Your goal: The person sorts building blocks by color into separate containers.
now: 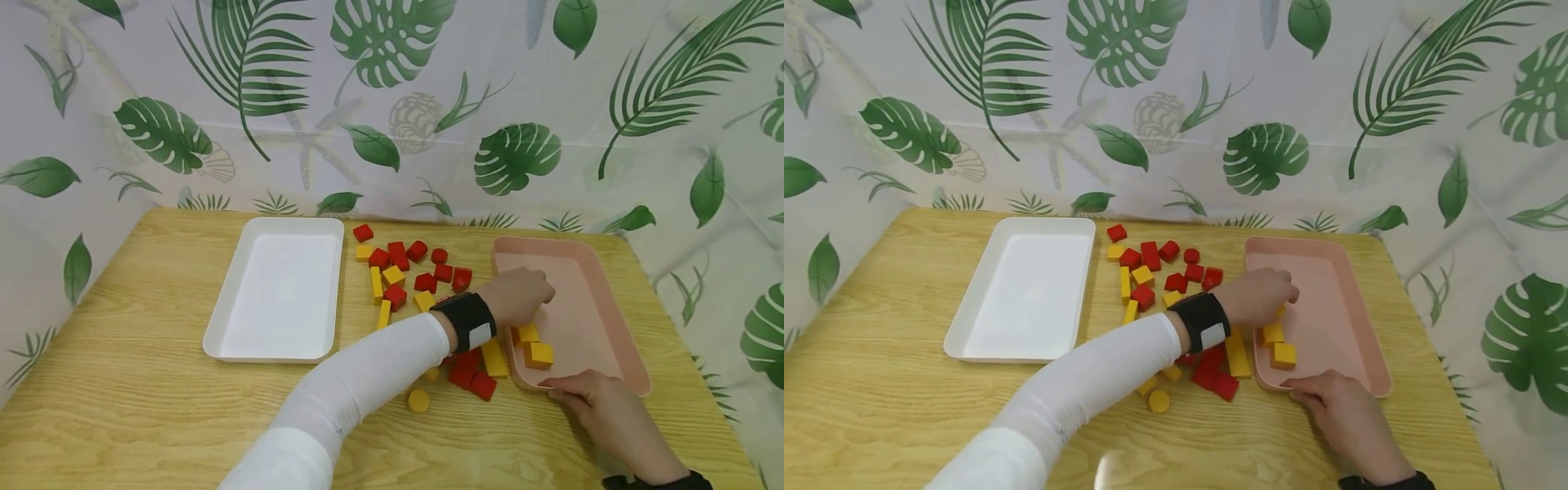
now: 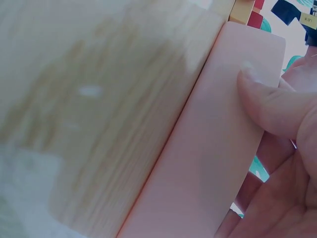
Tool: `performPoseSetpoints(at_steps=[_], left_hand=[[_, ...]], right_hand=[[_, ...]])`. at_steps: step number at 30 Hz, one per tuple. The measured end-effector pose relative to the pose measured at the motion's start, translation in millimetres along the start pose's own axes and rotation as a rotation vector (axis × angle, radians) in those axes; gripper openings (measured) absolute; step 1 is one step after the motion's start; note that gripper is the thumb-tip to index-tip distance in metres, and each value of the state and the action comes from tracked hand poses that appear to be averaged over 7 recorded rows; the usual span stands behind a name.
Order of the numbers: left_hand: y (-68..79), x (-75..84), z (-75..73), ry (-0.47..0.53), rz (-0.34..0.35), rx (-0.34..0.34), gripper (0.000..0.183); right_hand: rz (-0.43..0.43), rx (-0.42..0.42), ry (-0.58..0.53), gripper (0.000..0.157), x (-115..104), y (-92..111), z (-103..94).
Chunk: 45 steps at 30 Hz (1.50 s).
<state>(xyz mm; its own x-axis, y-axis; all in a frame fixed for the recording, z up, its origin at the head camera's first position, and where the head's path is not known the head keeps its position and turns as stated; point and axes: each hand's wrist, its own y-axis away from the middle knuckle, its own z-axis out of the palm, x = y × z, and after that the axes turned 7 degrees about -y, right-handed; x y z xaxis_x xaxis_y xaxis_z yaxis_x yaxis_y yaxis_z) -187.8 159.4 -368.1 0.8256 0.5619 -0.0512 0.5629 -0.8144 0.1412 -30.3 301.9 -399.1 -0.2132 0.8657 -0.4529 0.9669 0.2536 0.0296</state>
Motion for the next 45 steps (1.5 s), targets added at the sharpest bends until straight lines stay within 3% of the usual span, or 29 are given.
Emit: performPoseSetpoints(at_steps=[7,12,15,20,26,31,45], left_hand=[[26.5,-23.1,-8.7,0.033,-0.019,0.03,0.037],[45.3,-36.4,-5.3,0.029,-0.022,0.048,0.035],[55.8,-35.7,-0.1,0.048,0.002,0.034,0.038],[66.7,-23.0,10.6,0.066,0.041,-0.044,0.058],[68.9,-6.0,23.2,-0.001,0.094,-0.092,0.075],[68.2,-0.6,27.1,-0.034,0.083,-0.124,0.079],[61.4,5.5,32.2,0.015,0.051,-0.158,0.064]], right_hand=[[-0.008,0.003,0.014,0.021,2,0,-1.4],[0.015,-0.017,0.011,0.021,4,0,-5.1],[0.013,-0.025,0.022,0.021,6,1,-6.9],[-0.006,-0.012,0.033,0.02,8,3,-8.1],[-0.012,0.004,0.031,0.02,9,3,-6.1],[-0.026,0.021,0.035,0.021,9,2,-3.2],[-0.019,0.019,0.026,0.02,6,1,-1.2]])
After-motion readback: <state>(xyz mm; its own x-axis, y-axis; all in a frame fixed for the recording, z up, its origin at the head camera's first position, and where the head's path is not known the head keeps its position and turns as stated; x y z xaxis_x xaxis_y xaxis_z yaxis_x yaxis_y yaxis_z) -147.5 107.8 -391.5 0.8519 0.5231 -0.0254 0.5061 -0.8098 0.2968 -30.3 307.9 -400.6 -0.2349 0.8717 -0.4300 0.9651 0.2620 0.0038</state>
